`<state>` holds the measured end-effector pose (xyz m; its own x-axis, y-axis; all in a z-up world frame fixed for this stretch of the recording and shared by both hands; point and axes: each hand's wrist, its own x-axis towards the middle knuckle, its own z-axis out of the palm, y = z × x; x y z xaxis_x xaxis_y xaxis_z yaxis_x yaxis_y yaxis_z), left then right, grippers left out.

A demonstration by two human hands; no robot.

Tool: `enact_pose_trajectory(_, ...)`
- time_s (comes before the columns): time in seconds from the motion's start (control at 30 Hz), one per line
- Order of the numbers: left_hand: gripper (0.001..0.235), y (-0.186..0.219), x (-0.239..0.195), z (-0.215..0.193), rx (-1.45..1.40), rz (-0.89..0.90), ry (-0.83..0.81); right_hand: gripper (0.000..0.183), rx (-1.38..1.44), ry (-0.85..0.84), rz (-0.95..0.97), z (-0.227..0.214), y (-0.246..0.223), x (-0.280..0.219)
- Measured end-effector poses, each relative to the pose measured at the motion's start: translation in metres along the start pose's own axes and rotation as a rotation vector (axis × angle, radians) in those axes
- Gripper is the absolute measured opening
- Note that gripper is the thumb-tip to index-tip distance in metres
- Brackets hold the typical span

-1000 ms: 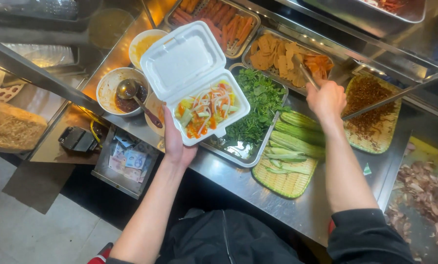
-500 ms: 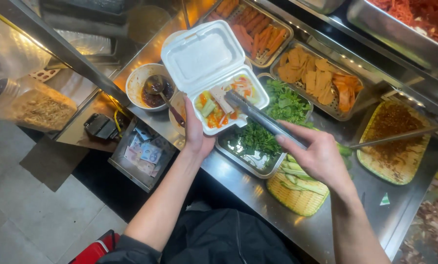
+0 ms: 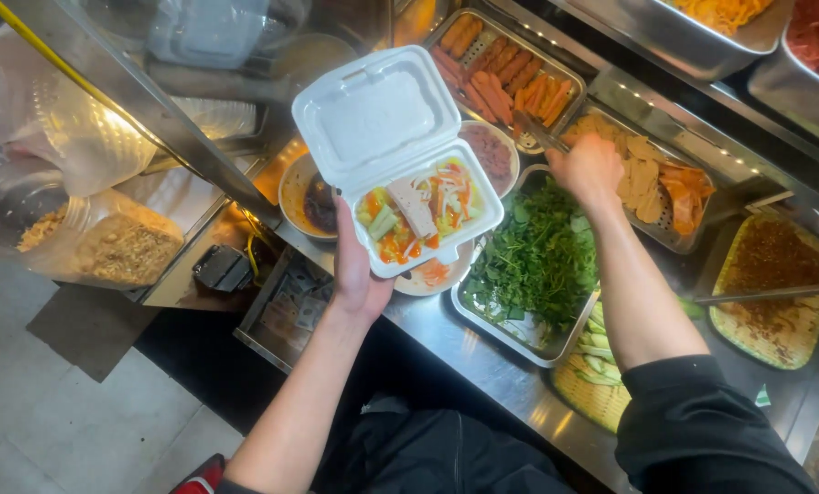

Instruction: Assembling a food box with rice, meat, vegetables, and sauces at a food preparation station.

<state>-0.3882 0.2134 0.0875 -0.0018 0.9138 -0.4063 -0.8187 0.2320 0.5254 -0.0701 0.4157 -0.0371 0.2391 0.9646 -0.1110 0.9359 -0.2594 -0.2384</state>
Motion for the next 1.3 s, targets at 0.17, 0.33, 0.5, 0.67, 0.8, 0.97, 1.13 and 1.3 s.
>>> enact_pose_trajectory(0.17,0.076,0.012,0.015,-0.013,0.021,-0.050,-0.038,0.044,-0.015,0.004,-0.071,-0.097,-0.023,-0.088)
enact_pose_trajectory(0.33,0.074,0.017,0.034,-0.019,0.008,-0.083,-0.209,0.052,0.223,-0.227,-0.043,-0.238,-0.050,-0.193)
enact_pose_trajectory(0.5,0.076,0.000,0.026,0.006,0.008,-0.126,-0.155,0.056,0.034,-0.258,-0.085,-0.259,-0.041,-0.237)
enact_pose_trajectory(0.67,0.082,-0.020,0.011,0.024,-0.016,-0.130,-0.019,0.054,-0.003,-0.339,0.053,-0.243,-0.053,-0.280)
enact_pose_trajectory(0.8,0.081,-0.034,0.002,0.025,0.032,-0.153,-0.079,0.053,-0.018,-0.272,0.112,-0.242,-0.043,-0.303)
enact_pose_trajectory(0.97,0.076,-0.048,-0.012,0.029,0.076,-0.151,-0.083,0.051,-0.116,-0.162,-0.067,-0.245,-0.002,-0.320)
enact_pose_trajectory(1.13,0.075,-0.082,-0.037,0.044,0.031,-0.119,-0.089,0.057,-0.137,-0.176,-0.031,-0.256,0.027,-0.343)
enact_pose_trajectory(1.3,0.074,-0.134,-0.064,0.053,0.036,-0.084,-0.146,0.059,0.175,-0.001,0.144,-0.258,0.137,-0.390)
